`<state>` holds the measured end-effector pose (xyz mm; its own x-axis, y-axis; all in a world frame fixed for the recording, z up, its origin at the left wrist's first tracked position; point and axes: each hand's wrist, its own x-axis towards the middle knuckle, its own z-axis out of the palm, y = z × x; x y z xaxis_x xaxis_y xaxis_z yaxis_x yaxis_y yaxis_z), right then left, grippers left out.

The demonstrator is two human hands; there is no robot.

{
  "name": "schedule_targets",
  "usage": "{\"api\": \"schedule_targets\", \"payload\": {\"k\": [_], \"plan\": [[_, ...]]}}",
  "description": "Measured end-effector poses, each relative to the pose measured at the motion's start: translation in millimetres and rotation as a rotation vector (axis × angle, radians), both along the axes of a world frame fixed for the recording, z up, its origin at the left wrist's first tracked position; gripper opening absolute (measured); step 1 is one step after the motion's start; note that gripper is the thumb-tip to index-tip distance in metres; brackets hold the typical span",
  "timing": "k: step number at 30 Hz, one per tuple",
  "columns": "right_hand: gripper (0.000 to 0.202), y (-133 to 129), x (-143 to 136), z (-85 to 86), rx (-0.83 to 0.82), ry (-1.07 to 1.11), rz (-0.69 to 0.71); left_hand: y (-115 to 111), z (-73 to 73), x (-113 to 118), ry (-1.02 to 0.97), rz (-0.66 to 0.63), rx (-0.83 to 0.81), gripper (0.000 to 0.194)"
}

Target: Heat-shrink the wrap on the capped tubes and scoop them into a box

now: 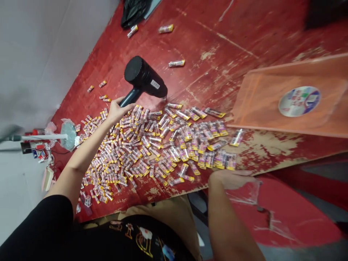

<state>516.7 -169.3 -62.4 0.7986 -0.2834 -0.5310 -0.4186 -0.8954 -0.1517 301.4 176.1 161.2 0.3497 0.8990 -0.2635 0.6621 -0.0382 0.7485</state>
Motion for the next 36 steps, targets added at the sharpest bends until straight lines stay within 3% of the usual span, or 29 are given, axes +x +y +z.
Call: {"api": "schedule_targets", "payload": {"k": [4,7,12,22,25,30,36], "plan": [[0.037,4,0,5.0,-0.048,-0.078,-0.046,-33,10.9,9,0.029,-0.119,-0.078,0.049],[0.036,6,0,7.0,-0.05,-0.081,-0.055,-51,8.2,27,-0.006,-0.172,-0.108,0.048],[0.036,5,1,4.8,-0.038,-0.083,-0.067,-64,-2.8,46,-0.073,-0.173,-0.165,0.049],[0.027,0,0,-4.6,-0.006,-0.12,-0.093,-91,-22.0,44,-0.125,-0.094,-0.169,0.054],[0.026,-1,0,-10.3,-0.001,-0.145,-0.098,-86,-14.6,33,-0.077,-0.113,-0.135,0.061],[0.033,-4,1,-21.6,0.031,-0.172,-0.11,-76,10.0,3,0.055,-0.16,-0.021,0.064],[0.039,-9,0,-33.2,0.08,-0.182,-0.122,-80,30.7,-30,0.147,-0.079,0.013,0.06]]}}
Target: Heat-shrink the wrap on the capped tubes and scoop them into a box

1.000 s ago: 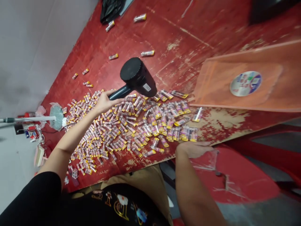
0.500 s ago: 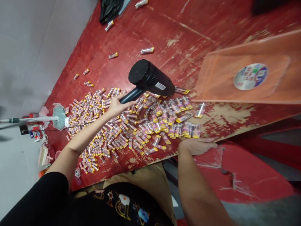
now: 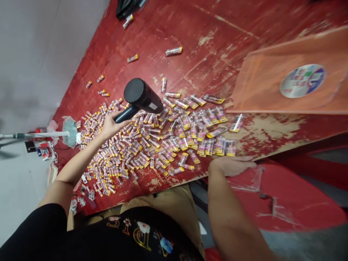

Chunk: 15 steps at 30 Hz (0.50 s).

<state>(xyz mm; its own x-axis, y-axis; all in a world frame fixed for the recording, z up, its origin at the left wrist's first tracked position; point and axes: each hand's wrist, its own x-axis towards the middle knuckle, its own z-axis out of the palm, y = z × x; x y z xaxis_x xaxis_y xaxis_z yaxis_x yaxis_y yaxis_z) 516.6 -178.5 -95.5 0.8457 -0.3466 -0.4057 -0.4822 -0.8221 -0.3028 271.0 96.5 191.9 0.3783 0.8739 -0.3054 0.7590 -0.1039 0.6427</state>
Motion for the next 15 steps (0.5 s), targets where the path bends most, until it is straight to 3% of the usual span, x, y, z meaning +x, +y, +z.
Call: {"api": "schedule_targets", "payload": {"k": [7,15], "plan": [[0.043,-5,-2,-16.1,0.062,-0.05,-0.056,-8,18.9,-37,0.111,0.075,-0.012,0.059],[0.059,-7,-2,-20.0,0.15,-0.038,-0.056,-17,25.1,-70,0.122,0.254,0.091,0.056]]}}
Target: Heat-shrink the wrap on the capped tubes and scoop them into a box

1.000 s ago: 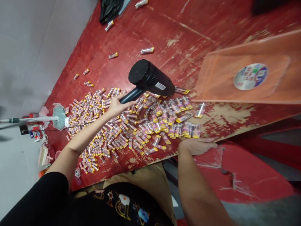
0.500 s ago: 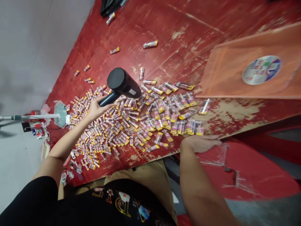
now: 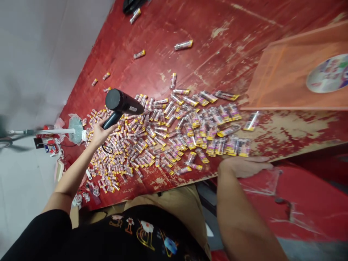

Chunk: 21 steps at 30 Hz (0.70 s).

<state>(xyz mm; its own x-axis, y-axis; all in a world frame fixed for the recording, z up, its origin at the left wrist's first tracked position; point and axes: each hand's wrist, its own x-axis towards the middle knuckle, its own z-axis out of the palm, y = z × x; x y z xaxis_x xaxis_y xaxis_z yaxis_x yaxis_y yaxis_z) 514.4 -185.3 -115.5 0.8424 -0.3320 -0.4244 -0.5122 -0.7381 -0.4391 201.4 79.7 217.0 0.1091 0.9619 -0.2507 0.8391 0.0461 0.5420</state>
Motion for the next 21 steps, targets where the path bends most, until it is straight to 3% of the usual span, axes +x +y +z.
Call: {"api": "schedule_targets", "payload": {"k": [8,15,17,21], "plan": [[0.056,6,1,11.9,-0.026,-0.044,-0.02,-13,9.1,-29,0.025,0.093,0.012,0.045],[0.064,8,1,37.8,-0.05,0.034,0.033,-24,2.7,-34,0.014,0.167,-0.006,0.042],[0.07,5,2,42.9,0.055,0.075,0.202,-24,-1.9,-30,0.014,0.16,0.023,0.043],[0.071,10,4,51.7,0.392,0.072,0.767,-23,-11.4,-28,0.025,0.114,0.024,0.043]]}}
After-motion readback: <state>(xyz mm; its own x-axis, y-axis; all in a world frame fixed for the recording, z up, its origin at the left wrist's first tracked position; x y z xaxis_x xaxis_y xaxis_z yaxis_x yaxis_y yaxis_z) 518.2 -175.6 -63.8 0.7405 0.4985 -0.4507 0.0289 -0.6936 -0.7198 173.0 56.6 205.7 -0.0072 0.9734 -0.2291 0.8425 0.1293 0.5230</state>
